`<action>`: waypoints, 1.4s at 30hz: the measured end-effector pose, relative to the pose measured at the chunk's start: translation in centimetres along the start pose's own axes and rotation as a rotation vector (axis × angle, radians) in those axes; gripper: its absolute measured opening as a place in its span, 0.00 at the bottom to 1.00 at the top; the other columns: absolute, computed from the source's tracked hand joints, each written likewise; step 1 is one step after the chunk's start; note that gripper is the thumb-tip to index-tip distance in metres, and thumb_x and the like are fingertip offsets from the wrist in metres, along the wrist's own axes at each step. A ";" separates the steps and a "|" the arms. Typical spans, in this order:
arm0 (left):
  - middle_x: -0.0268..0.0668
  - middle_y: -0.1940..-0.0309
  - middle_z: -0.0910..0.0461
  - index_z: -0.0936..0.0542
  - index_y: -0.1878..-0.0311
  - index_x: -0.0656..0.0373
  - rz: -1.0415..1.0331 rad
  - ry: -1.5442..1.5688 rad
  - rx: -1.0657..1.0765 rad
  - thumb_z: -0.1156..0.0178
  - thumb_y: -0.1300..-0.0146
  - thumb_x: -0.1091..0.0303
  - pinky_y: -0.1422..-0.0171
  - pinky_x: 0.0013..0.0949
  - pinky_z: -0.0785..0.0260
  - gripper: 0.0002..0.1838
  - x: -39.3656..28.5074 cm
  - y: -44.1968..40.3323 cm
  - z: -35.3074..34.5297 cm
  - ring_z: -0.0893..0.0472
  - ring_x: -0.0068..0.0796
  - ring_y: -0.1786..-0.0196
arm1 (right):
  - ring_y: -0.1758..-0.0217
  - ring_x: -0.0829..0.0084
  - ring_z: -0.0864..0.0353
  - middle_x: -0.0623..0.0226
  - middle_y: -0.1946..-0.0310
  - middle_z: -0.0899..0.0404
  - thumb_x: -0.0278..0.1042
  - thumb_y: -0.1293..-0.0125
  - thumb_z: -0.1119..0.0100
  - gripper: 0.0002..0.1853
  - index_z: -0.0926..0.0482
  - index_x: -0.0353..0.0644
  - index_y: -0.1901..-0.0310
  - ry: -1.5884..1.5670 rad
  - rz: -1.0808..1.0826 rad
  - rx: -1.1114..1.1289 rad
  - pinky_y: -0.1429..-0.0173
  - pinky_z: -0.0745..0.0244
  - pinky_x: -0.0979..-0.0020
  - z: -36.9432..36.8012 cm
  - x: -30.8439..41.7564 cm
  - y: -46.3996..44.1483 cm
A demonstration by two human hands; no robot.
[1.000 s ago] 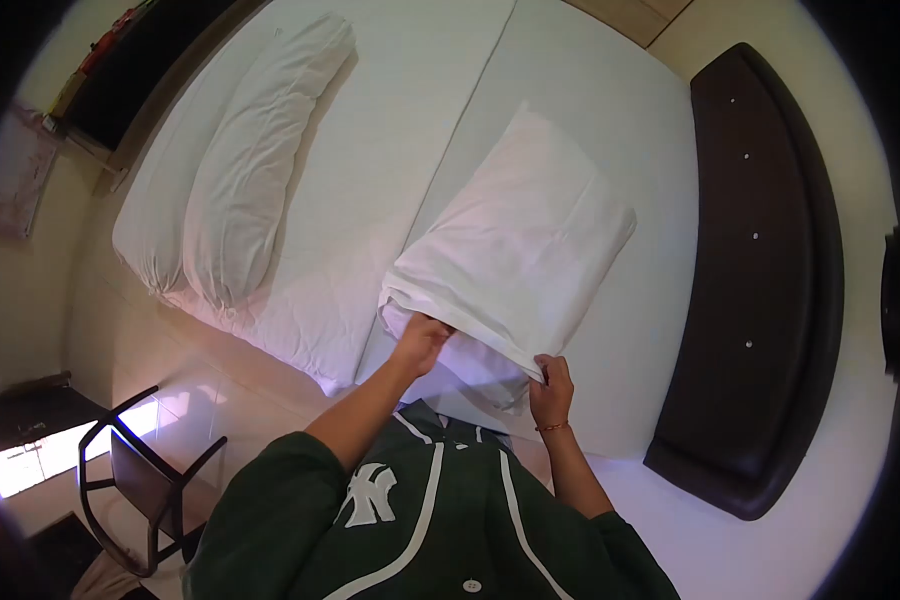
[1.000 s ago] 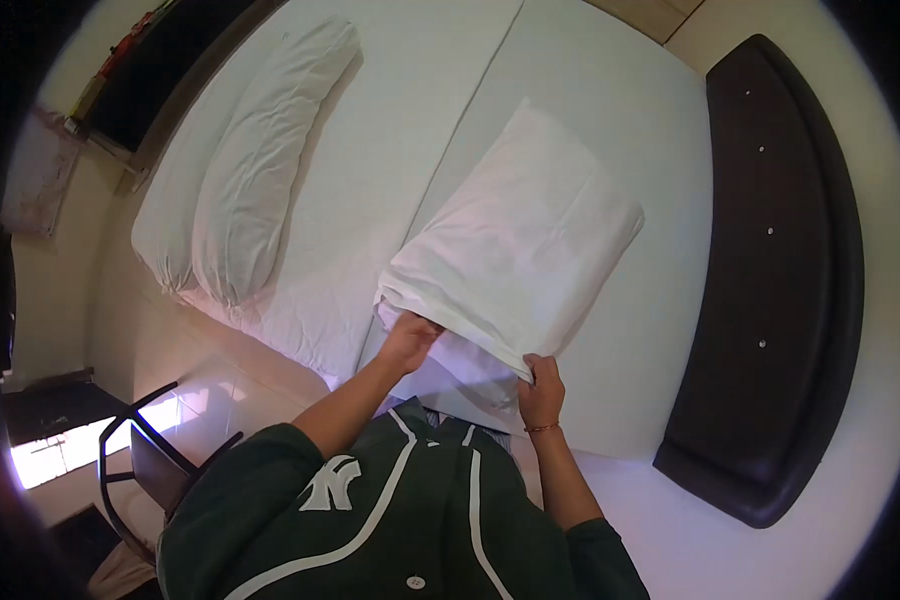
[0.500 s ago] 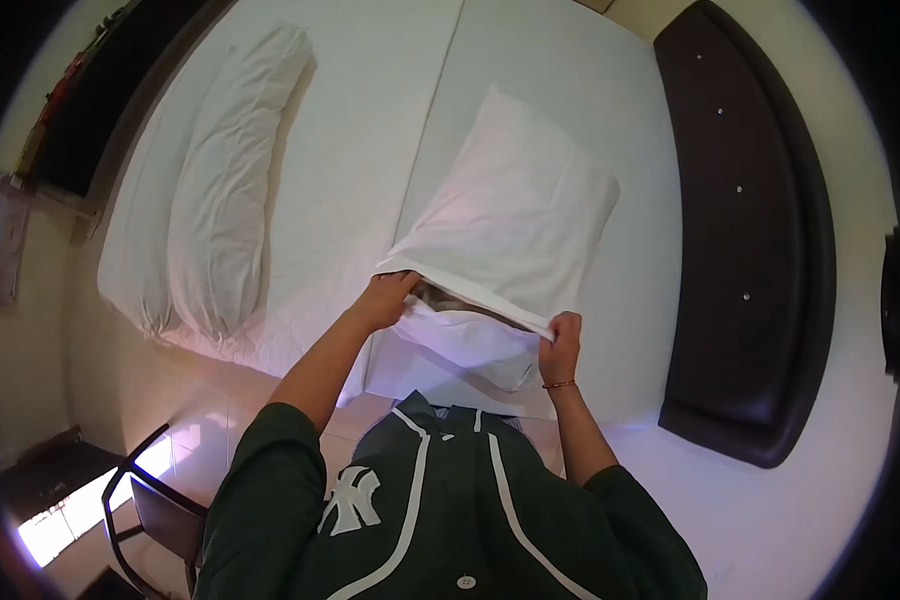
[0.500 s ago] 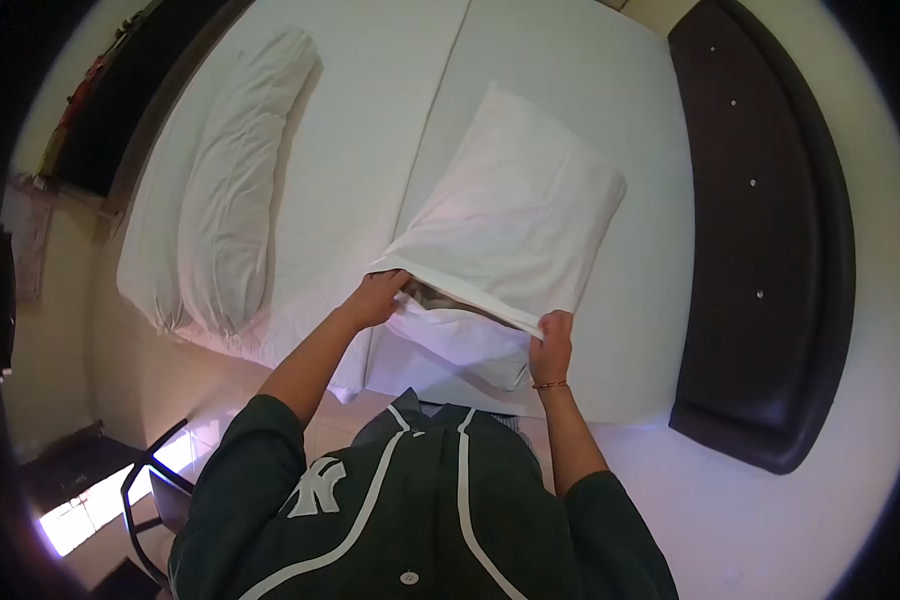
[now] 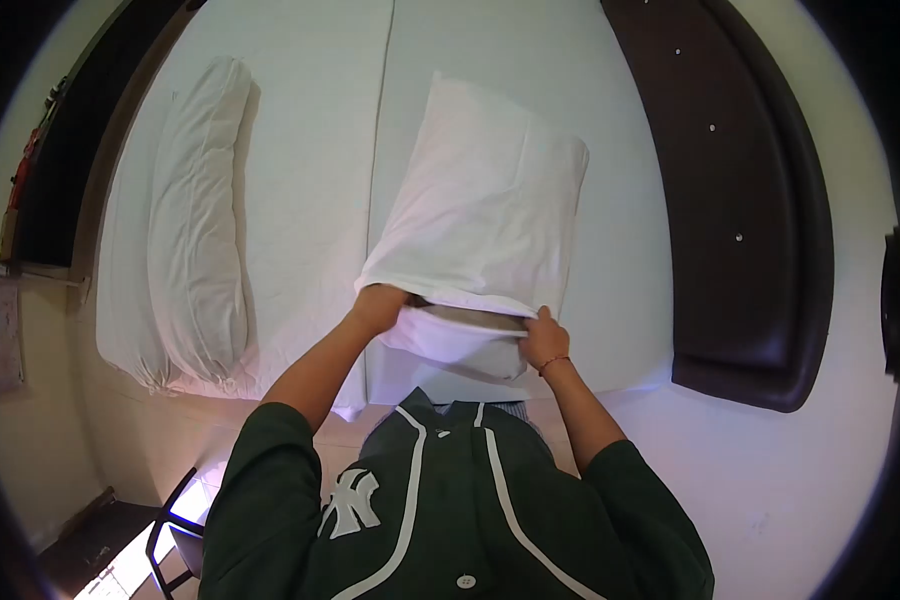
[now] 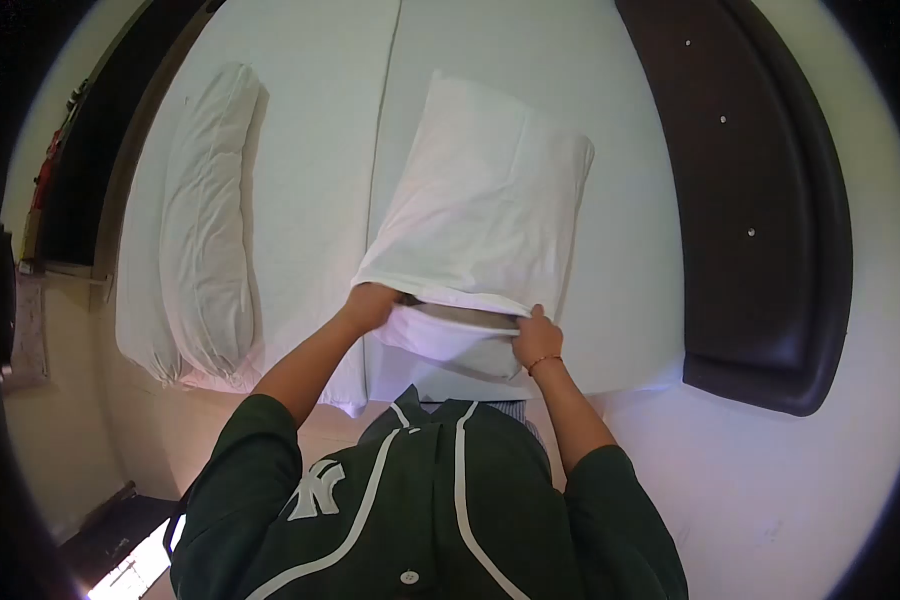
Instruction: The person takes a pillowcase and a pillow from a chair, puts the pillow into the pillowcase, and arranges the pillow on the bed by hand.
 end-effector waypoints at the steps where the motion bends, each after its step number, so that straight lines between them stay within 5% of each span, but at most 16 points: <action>1: 0.49 0.53 0.21 0.19 0.56 0.58 0.118 -0.064 -0.068 0.46 0.49 0.76 0.44 0.48 0.31 0.16 0.0 -1.3 1.5 0.23 0.50 0.48 | 0.58 0.58 0.20 0.57 0.58 0.27 0.34 0.46 0.41 0.09 0.17 0.44 0.63 -0.034 -0.048 -0.096 0.55 0.24 0.55 1.6 0.0 0.2; 7: 0.47 0.60 0.18 0.19 0.59 0.59 0.379 -0.216 -0.218 0.48 0.45 0.75 0.54 0.48 0.28 0.12 0.5 -4.7 2.0 0.19 0.50 0.56 | 0.69 0.60 0.20 0.62 0.68 0.23 0.30 0.41 0.46 0.09 0.16 0.46 0.63 -0.189 -0.145 -0.518 0.64 0.27 0.63 -0.4 -1.4 -0.3; 12: 0.46 0.62 0.18 0.18 0.60 0.61 0.302 -0.141 -0.367 0.49 0.44 0.76 0.54 0.47 0.28 0.12 0.9 -3.6 1.6 0.19 0.48 0.58 | 0.61 0.59 0.20 0.60 0.62 0.24 0.31 0.39 0.47 0.10 0.17 0.45 0.60 -0.113 -0.159 -0.381 0.59 0.27 0.60 0.1 -2.3 -0.6; 16: 0.52 0.48 0.24 0.25 0.47 0.63 0.429 -0.078 -0.145 0.53 0.40 0.77 0.44 0.48 0.30 0.18 -0.2 -1.9 0.1 0.22 0.53 0.48 | 0.51 0.56 0.23 0.55 0.51 0.26 0.29 0.40 0.48 0.11 0.19 0.43 0.57 -0.120 0.017 -0.400 0.55 0.28 0.60 -0.6 -1.4 1.4; 17: 0.54 0.42 0.28 0.30 0.41 0.63 0.170 -0.010 -0.299 0.53 0.39 0.76 0.39 0.48 0.33 0.21 1.0 -0.4 -1.0 0.26 0.55 0.42 | 0.49 0.55 0.24 0.53 0.48 0.27 0.28 0.40 0.48 0.11 0.19 0.43 0.57 -0.129 0.097 -0.417 0.53 0.28 0.60 -0.8 -1.4 2.6; 19: 0.55 0.40 0.31 0.31 0.39 0.65 0.210 0.057 -0.251 0.53 0.39 0.76 0.35 0.46 0.36 0.22 1.4 2.5 -1.2 0.30 0.55 0.38 | 0.49 0.54 0.24 0.52 0.47 0.26 0.24 0.44 0.47 0.12 0.19 0.41 0.58 -0.198 0.283 -0.560 0.51 0.28 0.61 -1.2 -1.8 5.3; 23: 0.56 0.40 0.31 0.32 0.38 0.66 0.305 0.242 0.045 0.51 0.39 0.75 0.33 0.46 0.39 0.23 1.4 7.3 -1.3 0.33 0.57 0.37 | 0.50 0.53 0.24 0.51 0.50 0.25 0.20 0.46 0.46 0.12 0.20 0.39 0.59 -0.233 0.206 -0.519 0.51 0.28 0.61 -3.3 -2.9 8.5; 26: 0.56 0.41 0.30 0.31 0.40 0.66 0.237 0.200 -0.199 0.49 0.39 0.74 0.33 0.48 0.40 0.23 0.2 8.6 -2.0 0.33 0.59 0.38 | 0.52 0.52 0.24 0.50 0.52 0.24 0.19 0.47 0.46 0.12 0.20 0.38 0.59 -0.266 0.123 -0.526 0.51 0.28 0.59 -4.0 -2.1 9.1; 30: 0.51 0.50 0.25 0.25 0.48 0.62 0.152 -0.274 -0.250 0.41 0.42 0.68 0.45 0.44 0.34 0.18 -1.9 8.0 -1.7 0.28 0.53 0.44 | 0.52 0.51 0.24 0.49 0.54 0.24 0.21 0.47 0.44 0.11 0.21 0.37 0.61 -0.383 0.332 -0.449 0.49 0.27 0.56 -5.3 -0.5 8.9; 31: 0.45 0.61 0.21 0.21 0.60 0.59 0.050 -0.321 -0.371 0.37 0.45 0.62 0.50 0.41 0.34 0.13 -1.8 8.2 -1.3 0.23 0.47 0.52 | 0.52 0.51 0.24 0.49 0.54 0.24 0.21 0.47 0.44 0.10 0.21 0.37 0.61 -0.408 0.381 -0.402 0.48 0.27 0.56 -5.7 -0.7 9.1; 34: 0.40 0.72 0.20 0.21 0.72 0.58 0.490 -0.077 -0.137 0.34 0.47 0.57 0.54 0.43 0.33 0.13 1.9 9.7 -1.6 0.21 0.44 0.60 | 0.52 0.53 0.24 0.51 0.55 0.24 0.20 0.49 0.44 0.07 0.22 0.39 0.67 -0.436 0.411 -0.316 0.48 0.28 0.59 -7.2 -1.8 10.0; 36: 0.37 0.80 0.22 0.23 0.81 0.58 0.742 -0.047 -0.206 0.32 0.50 0.52 0.59 0.43 0.32 0.19 4.1 11.6 -1.9 0.20 0.43 0.66 | 0.53 0.55 0.24 0.55 0.55 0.24 0.17 0.50 0.45 0.07 0.22 0.39 0.70 -0.359 0.525 -0.209 0.50 0.28 0.60 -8.2 -3.6 10.8; 37: 0.41 0.73 0.20 0.22 0.74 0.59 0.864 -0.057 -0.106 0.30 0.52 0.52 0.61 0.42 0.30 0.19 4.4 12.2 -1.9 0.20 0.44 0.64 | 0.49 0.56 0.26 0.55 0.52 0.26 0.19 0.52 0.42 0.10 0.24 0.41 0.67 -0.341 0.581 -0.176 0.50 0.29 0.61 -8.5 -4.4 11.2; 40: 0.44 0.67 0.20 0.22 0.60 0.60 0.940 0.002 -0.290 0.29 0.53 0.52 0.56 0.42 0.29 0.24 3.7 12.5 -2.0 0.19 0.45 0.61 | 0.46 0.51 0.28 0.49 0.47 0.29 0.23 0.56 0.35 0.22 0.27 0.40 0.55 -0.462 0.056 -0.256 0.45 0.30 0.60 -9.8 -6.1 11.5; 41: 0.48 0.57 0.20 0.28 0.43 0.62 0.845 -0.023 -0.469 0.30 0.50 0.56 0.50 0.42 0.28 0.33 3.2 12.4 -2.9 0.19 0.47 0.57 | 0.43 0.51 0.30 0.47 0.45 0.32 0.26 0.57 0.31 0.36 0.35 0.37 0.43 -0.649 -0.154 -0.236 0.41 0.32 0.57 -12.7 -6.9 10.9; 42: 0.49 0.57 0.20 0.30 0.40 0.61 0.796 0.075 -0.474 0.31 0.49 0.57 0.50 0.43 0.28 0.34 3.4 12.1 -3.9 0.19 0.48 0.57 | 0.41 0.52 0.31 0.46 0.43 0.33 0.26 0.56 0.31 0.38 0.37 0.35 0.41 -0.703 -0.233 -0.223 0.39 0.33 0.57 -13.0 -6.4 10.6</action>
Point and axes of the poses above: each hand's wrist, its own y-axis away from the middle knuckle, its own z-axis out of the back of the hand, x = y × z, the point moved 2 cm from there along -y, towards the middle knuckle
